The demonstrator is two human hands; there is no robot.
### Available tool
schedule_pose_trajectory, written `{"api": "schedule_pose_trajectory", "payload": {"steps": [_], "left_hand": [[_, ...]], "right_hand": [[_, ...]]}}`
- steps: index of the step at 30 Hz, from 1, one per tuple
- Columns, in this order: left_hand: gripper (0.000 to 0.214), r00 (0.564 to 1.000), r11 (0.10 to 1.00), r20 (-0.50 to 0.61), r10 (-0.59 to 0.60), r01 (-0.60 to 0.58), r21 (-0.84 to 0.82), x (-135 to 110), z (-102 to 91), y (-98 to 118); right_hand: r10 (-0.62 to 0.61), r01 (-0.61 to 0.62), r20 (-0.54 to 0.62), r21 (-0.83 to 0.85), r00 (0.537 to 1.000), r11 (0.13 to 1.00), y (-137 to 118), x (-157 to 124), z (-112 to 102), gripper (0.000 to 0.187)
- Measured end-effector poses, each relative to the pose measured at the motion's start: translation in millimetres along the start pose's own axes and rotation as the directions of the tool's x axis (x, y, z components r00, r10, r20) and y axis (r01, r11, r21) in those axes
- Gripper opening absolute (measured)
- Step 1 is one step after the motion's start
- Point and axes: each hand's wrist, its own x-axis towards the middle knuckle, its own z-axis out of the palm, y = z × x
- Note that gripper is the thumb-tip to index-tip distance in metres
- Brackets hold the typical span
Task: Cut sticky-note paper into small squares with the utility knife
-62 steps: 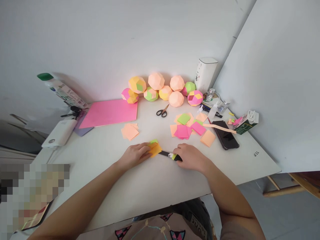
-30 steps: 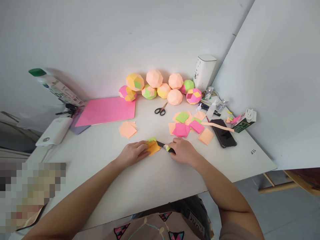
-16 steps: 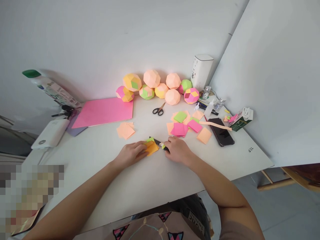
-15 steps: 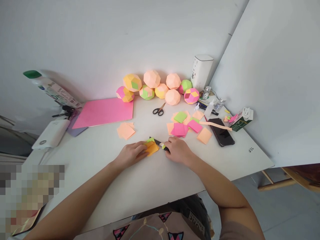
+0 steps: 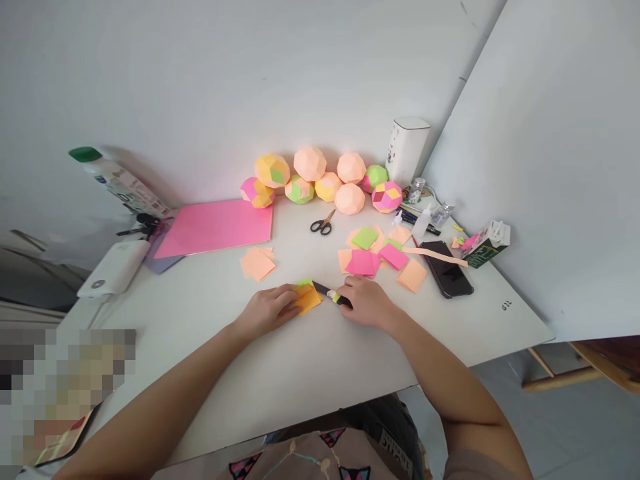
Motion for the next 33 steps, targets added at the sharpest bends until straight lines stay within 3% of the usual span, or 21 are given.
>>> {"api": "schedule_pose_trajectory", "payload": {"steps": [9, 16, 22, 33], "left_hand": [[0.020, 0.998, 0.998, -0.055, 0.028, -0.031, -0.061, 1.6, -3.9, 3.0], [0.007, 0.988, 0.992, -0.144, -0.063, 0.047, -0.118, 1.0, 4.2, 0.9], [0.020, 0.998, 1.000, -0.060, 0.019, -0.018, 0.022, -0.2, 3.9, -1.4], [0.013, 0.998, 0.999, -0.054, -0.009, 0.007, -0.040, 1.1, -3.2, 3.5]], "right_hand": [[-0.132, 0.152, -0.139, 0.143, 0.981, 0.978, 16.0, -11.5, -8.9, 0.033], [-0.133, 0.164, -0.192, 0.158, 0.972, 0.974, 15.5, -12.9, -15.2, 0.031], [-0.140, 0.155, -0.091, 0.182, 0.986, 0.971, 18.3, -18.8, -23.9, 0.032], [-0.143, 0.131, 0.041, 0.215, 0.989, 0.968, 19.5, -22.5, -29.0, 0.034]]}}
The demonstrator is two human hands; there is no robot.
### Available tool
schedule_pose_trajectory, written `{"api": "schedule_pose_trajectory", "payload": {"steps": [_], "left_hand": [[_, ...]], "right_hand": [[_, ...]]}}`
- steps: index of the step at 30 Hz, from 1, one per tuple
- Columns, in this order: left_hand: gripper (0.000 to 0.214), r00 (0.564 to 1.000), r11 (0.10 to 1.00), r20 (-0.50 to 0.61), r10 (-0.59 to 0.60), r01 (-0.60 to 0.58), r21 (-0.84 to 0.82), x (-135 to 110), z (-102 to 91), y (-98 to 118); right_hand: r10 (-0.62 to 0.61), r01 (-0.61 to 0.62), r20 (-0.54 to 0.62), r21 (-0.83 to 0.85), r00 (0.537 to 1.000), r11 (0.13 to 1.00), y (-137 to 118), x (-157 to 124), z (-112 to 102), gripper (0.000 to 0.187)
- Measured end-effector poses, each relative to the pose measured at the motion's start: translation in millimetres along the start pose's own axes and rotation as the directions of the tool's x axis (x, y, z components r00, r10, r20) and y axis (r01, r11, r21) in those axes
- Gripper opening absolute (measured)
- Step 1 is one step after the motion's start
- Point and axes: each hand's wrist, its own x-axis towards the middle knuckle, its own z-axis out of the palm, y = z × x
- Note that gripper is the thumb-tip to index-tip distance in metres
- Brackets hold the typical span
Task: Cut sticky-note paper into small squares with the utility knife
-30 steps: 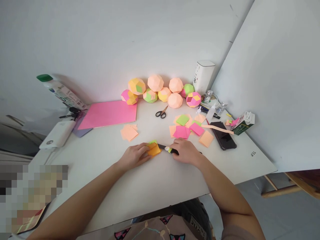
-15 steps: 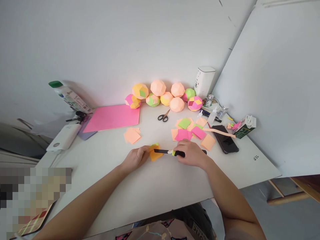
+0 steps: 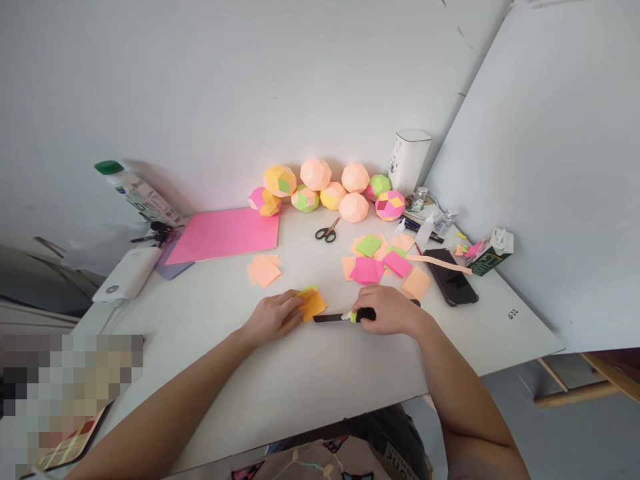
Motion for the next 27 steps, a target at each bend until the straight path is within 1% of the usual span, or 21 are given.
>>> {"api": "schedule_pose_trajectory", "payload": {"steps": [6, 12, 15, 19, 23, 27], "left_hand": [[0.013, 0.999, 1.000, 0.040, -0.028, 0.028, -0.009, -0.6, -1.0, -0.3], [0.023, 0.999, 1.000, 0.046, -0.016, 0.017, -0.014, 0.1, -2.6, 0.8], [0.023, 0.999, 1.000, 0.043, -0.014, 0.014, 0.000, -0.5, -1.0, -0.3], [0.018, 1.000, 1.000, 0.025, -0.011, 0.010, 0.023, -1.0, 2.0, -2.2], [0.021, 1.000, 0.999, 0.020, -0.005, 0.004, 0.053, -1.6, 4.6, -3.4], [0.024, 0.999, 0.998, 0.035, -0.020, 0.017, 0.058, -1.9, 4.6, -3.0]], "right_hand": [[0.003, -0.003, -0.011, 0.000, 1.000, 1.000, -1.5, -0.7, -0.1, 0.032], [0.007, -0.008, -0.035, -0.011, 0.999, 1.000, -4.1, -0.7, -0.9, 0.032], [0.006, -0.007, -0.038, -0.020, 0.999, 1.000, -5.1, -0.3, -0.9, 0.031], [0.002, -0.003, -0.027, -0.034, 1.000, 0.999, -5.9, 0.5, -0.4, 0.032], [0.012, -0.013, -0.021, -0.057, 1.000, 0.998, -7.2, 0.9, 0.7, 0.032], [-0.003, 0.003, -0.002, -0.087, 1.000, 0.996, -8.5, 1.2, 3.5, 0.030]]}}
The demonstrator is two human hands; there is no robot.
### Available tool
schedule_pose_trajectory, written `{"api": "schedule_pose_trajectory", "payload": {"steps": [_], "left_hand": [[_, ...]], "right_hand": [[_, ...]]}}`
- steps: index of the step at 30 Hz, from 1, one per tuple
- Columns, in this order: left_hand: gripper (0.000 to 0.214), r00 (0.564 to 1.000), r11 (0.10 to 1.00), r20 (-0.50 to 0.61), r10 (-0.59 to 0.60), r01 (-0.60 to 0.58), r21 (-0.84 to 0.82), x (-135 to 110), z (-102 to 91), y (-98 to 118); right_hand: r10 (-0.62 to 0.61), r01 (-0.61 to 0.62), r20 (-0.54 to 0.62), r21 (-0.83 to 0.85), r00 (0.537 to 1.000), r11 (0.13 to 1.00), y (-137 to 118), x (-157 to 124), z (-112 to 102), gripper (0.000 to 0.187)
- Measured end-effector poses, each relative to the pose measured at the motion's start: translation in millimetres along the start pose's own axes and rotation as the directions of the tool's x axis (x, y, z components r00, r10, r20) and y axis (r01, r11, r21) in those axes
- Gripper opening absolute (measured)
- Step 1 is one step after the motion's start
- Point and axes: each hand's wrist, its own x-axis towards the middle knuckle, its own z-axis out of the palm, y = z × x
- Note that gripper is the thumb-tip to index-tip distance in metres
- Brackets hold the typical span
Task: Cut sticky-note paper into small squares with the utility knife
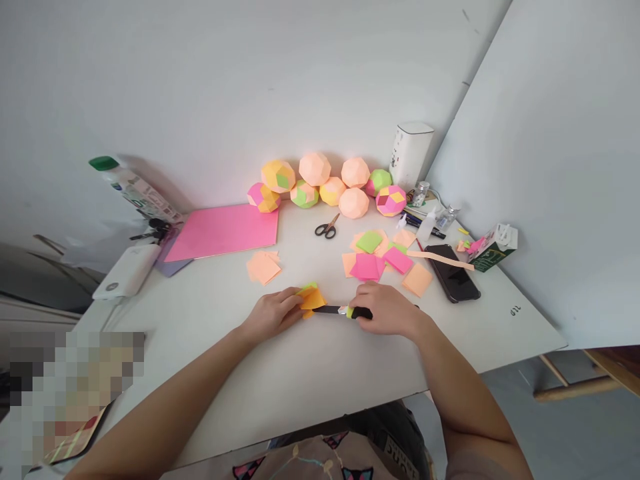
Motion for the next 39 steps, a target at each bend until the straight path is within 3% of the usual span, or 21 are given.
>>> {"api": "schedule_pose_trajectory", "payload": {"steps": [7, 14, 24, 39], "left_hand": [[0.028, 0.999, 1.000, 0.030, 0.018, -0.018, -0.006, 0.7, -5.1, 2.5], [0.021, 0.999, 0.997, -0.019, 0.030, -0.029, 0.070, 0.3, 0.5, 4.6], [0.023, 0.999, 0.998, 0.017, 0.038, -0.038, 0.052, 1.7, -2.1, 6.1], [0.033, 0.997, 0.992, -0.050, 0.056, -0.050, 0.114, 3.2, -1.3, 9.6]], "right_hand": [[0.013, -0.012, 0.055, -0.015, 0.998, 1.000, -3.5, 2.9, 6.8, 0.027], [0.028, -0.027, 0.088, -0.014, 0.996, 1.000, -7.2, 7.1, 12.3, 0.027], [0.089, -0.084, 0.090, -0.050, 0.992, 0.995, -1.9, 1.5, 4.9, 0.027], [0.125, -0.119, 0.072, -0.083, 0.990, 0.989, -6.3, 6.8, 9.4, 0.029]]}}
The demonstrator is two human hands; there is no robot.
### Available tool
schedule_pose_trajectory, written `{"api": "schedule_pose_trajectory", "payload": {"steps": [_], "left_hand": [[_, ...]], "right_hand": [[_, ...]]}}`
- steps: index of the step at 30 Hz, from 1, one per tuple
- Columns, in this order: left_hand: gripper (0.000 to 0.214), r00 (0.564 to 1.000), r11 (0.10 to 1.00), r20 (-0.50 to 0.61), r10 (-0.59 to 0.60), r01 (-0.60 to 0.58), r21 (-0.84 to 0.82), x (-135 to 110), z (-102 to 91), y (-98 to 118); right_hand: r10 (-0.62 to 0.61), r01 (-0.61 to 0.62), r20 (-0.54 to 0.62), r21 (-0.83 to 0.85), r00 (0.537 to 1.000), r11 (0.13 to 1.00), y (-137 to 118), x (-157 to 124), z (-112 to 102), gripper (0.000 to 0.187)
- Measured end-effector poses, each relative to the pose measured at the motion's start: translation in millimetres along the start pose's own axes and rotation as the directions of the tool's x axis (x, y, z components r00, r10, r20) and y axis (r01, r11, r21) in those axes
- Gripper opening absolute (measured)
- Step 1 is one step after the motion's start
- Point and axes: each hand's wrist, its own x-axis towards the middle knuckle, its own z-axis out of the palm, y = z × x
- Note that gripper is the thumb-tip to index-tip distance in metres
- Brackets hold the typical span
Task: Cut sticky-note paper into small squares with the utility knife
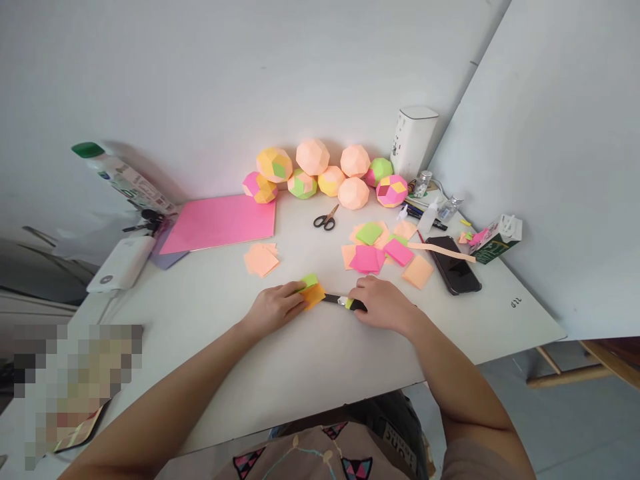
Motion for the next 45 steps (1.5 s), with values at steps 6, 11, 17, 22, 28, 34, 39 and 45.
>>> {"api": "schedule_pose_trajectory", "payload": {"steps": [6, 11, 17, 22, 28, 34, 39, 45], "left_hand": [[0.033, 1.000, 1.000, 0.010, 0.002, -0.002, 0.002, -0.6, -0.6, 0.4], [0.034, 1.000, 1.000, 0.006, -0.003, 0.003, 0.003, -0.9, -0.3, -0.2], [0.035, 1.000, 1.000, 0.012, -0.007, 0.008, -0.003, -1.2, 0.6, -0.7], [0.035, 1.000, 1.000, 0.030, -0.006, 0.006, -0.009, -1.5, 0.2, -0.8], [0.037, 1.000, 1.000, 0.020, -0.010, 0.010, -0.007, -1.8, 0.3, -1.6], [0.037, 1.000, 1.000, 0.015, -0.004, 0.004, 0.002, -2.3, 0.5, -1.7], [0.036, 1.000, 1.000, 0.023, -0.015, 0.015, -0.024, -2.1, 0.9, -2.0], [0.036, 0.999, 0.999, 0.034, -0.026, 0.027, -0.042, -2.9, 0.9, -2.2]], "right_hand": [[0.007, -0.006, 0.014, -0.034, 1.000, 0.999, -4.6, 3.4, 3.4, 0.029], [0.028, -0.028, -0.012, -0.009, 1.000, 1.000, -2.3, 2.9, 2.0, 0.031], [0.030, -0.030, -0.005, -0.050, 1.000, 0.998, -5.3, 8.5, 3.9, 0.027], [0.067, -0.068, -0.020, -0.045, 0.998, 0.997, -5.7, 9.9, 4.2, 0.027], [0.080, -0.081, -0.022, -0.074, 0.997, 0.994, -6.3, 13.2, 6.4, 0.024], [0.078, -0.082, -0.058, -0.072, 0.995, 0.994, -5.8, 17.8, 9.8, 0.023], [0.075, -0.079, -0.056, -0.082, 0.996, 0.994, -7.4, 20.4, 10.0, 0.024], [0.061, -0.069, -0.073, -0.115, 0.995, 0.991, -7.9, 23.7, 12.1, 0.026]]}}
